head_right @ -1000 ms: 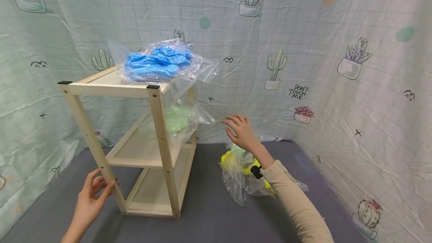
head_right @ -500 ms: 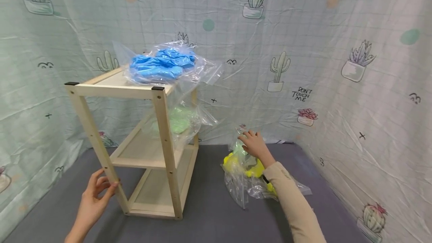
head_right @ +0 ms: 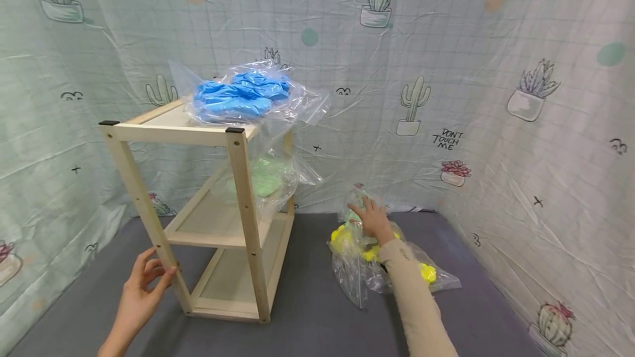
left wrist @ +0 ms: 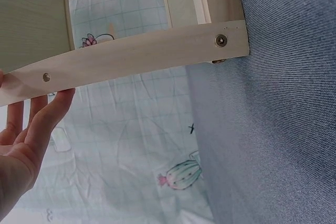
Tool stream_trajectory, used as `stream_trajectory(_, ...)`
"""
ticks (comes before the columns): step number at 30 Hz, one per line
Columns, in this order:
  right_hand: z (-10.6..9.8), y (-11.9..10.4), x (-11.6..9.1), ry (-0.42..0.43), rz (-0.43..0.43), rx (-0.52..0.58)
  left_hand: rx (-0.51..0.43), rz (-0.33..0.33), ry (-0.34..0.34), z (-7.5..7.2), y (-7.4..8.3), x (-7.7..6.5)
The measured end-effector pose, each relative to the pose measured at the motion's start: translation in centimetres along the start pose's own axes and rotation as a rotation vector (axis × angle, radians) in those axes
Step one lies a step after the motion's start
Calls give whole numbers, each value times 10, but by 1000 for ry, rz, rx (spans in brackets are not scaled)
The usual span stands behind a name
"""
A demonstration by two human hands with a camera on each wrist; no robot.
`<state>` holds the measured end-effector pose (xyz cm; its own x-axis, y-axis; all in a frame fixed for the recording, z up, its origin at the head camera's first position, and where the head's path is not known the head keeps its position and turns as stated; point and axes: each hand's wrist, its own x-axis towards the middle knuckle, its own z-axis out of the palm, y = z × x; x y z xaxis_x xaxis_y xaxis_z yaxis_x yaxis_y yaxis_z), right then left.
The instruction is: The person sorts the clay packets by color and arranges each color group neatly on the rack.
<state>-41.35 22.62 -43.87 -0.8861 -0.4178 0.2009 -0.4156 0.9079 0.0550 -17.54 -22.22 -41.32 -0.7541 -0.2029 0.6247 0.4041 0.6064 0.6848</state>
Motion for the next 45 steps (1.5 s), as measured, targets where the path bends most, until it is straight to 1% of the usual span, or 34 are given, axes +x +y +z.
stream_trajectory(1, 1, 0, -1, -22, 12, 20, -5, 1, -3, 0, 0, 0)
stream_trajectory(5, 4, 0, -4, -123, 43, 4, -22, 9, -5, 1, 2, 0)
stream_trajectory(8, 6, -1, -5, -191, 44, -53, -24, 20, -2, 1, 1, 0)
stream_trajectory(10, 8, -2, -5, -211, 39, -76, -27, 24, -2, 1, 1, 1)
stream_trajectory(13, 10, -3, -6, -208, 32, -96, -32, 22, -3, 1, 0, 1)
stream_trajectory(17, 10, -4, -10, -151, 14, -98, -35, 15, -7, 2, 1, 0)
stream_trajectory(22, 16, 2, -12, -58, -35, -142, -25, 13, -13, 2, 0, 0)
stream_trajectory(28, 15, 4, -13, 83, -109, -150, -20, 6, -10, 3, 0, 0)
stream_trajectory(30, 12, 4, -15, 136, -132, -154, -19, 7, -10, 3, 0, 0)
stream_trajectory(33, 6, 4, -17, 245, -162, -157, -22, 12, -10, 3, 0, 1)
stream_trajectory(36, -3, 4, -19, 348, -170, -155, -15, 18, -9, 2, 0, 1)
stream_trajectory(40, -16, 4, -20, 420, -175, -160, 2, 1, -8, 1, -1, 1)
stream_trajectory(43, -25, 4, -19, 488, -215, -163, 9, -18, -9, -1, -1, 0)
stream_trajectory(45, -31, 3, -19, 549, -254, -165, 7, -26, -10, -1, -2, 0)
